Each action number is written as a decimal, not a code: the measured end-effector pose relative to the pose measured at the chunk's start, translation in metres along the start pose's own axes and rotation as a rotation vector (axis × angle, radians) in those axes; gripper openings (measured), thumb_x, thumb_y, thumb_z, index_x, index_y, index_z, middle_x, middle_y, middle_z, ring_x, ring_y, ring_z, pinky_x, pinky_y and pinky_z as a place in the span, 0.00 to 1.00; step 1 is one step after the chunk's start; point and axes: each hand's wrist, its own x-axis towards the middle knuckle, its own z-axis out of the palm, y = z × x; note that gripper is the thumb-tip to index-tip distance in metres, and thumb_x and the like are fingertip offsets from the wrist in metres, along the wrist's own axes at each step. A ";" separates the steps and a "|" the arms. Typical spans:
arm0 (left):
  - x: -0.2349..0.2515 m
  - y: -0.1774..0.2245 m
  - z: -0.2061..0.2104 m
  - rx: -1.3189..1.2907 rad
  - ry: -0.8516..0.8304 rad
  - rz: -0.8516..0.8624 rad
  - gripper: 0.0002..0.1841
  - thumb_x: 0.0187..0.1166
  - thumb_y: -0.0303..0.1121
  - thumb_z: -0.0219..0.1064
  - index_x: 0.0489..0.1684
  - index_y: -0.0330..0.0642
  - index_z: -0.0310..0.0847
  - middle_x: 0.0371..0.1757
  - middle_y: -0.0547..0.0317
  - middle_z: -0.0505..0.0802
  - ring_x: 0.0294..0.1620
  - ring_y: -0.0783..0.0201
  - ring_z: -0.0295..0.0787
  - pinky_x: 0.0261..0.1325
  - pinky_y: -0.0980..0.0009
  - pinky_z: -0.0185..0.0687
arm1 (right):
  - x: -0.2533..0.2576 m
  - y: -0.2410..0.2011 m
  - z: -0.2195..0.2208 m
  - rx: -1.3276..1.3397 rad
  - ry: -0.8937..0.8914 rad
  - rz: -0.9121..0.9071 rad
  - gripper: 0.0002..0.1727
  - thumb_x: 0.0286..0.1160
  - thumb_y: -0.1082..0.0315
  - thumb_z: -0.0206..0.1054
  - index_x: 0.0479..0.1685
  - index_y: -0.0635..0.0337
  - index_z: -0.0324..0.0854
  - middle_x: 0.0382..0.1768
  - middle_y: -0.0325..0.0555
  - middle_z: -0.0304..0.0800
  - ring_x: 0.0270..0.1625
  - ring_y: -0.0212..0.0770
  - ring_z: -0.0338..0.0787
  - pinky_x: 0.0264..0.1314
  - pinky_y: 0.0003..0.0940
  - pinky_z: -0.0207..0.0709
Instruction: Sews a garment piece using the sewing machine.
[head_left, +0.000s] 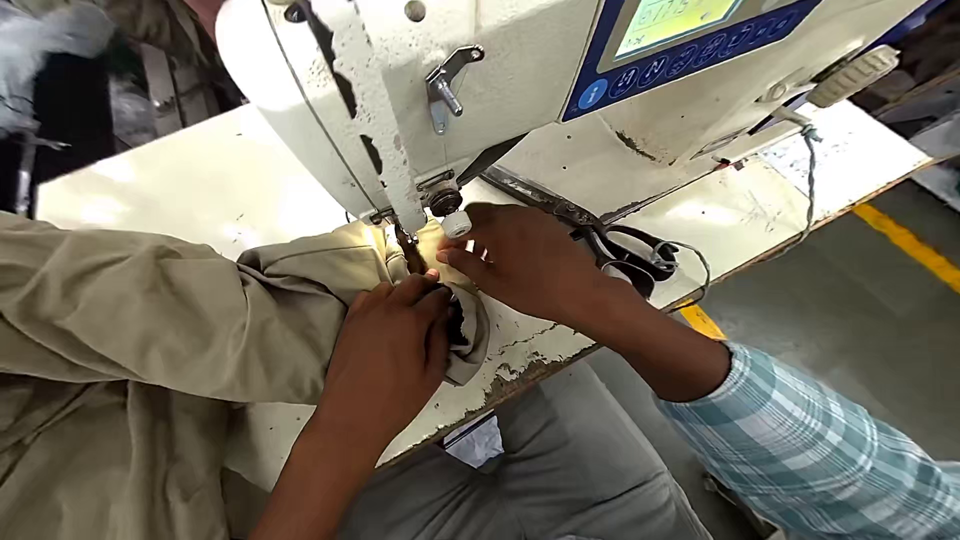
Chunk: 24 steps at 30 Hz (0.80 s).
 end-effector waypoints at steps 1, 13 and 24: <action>0.000 0.000 0.000 0.001 0.002 0.009 0.21 0.84 0.42 0.51 0.55 0.51 0.94 0.63 0.64 0.93 0.58 0.58 0.89 0.54 0.55 0.80 | 0.001 0.005 0.006 -0.019 0.084 -0.056 0.12 0.83 0.56 0.66 0.46 0.50 0.93 0.43 0.41 0.90 0.41 0.43 0.91 0.40 0.48 0.85; 0.001 -0.007 0.004 0.008 0.030 0.015 0.23 0.85 0.44 0.48 0.54 0.53 0.95 0.64 0.66 0.93 0.55 0.61 0.89 0.50 0.57 0.79 | 0.006 0.016 0.024 -0.331 0.037 -0.245 0.10 0.83 0.67 0.63 0.46 0.52 0.91 0.51 0.45 0.90 0.41 0.48 0.88 0.27 0.39 0.75; 0.017 -0.028 0.000 0.009 0.064 0.074 0.22 0.83 0.43 0.49 0.53 0.50 0.94 0.61 0.62 0.94 0.60 0.59 0.90 0.56 0.53 0.82 | 0.024 0.012 0.027 -0.294 0.098 -0.199 0.08 0.79 0.71 0.66 0.37 0.58 0.91 0.41 0.49 0.90 0.42 0.50 0.90 0.32 0.41 0.81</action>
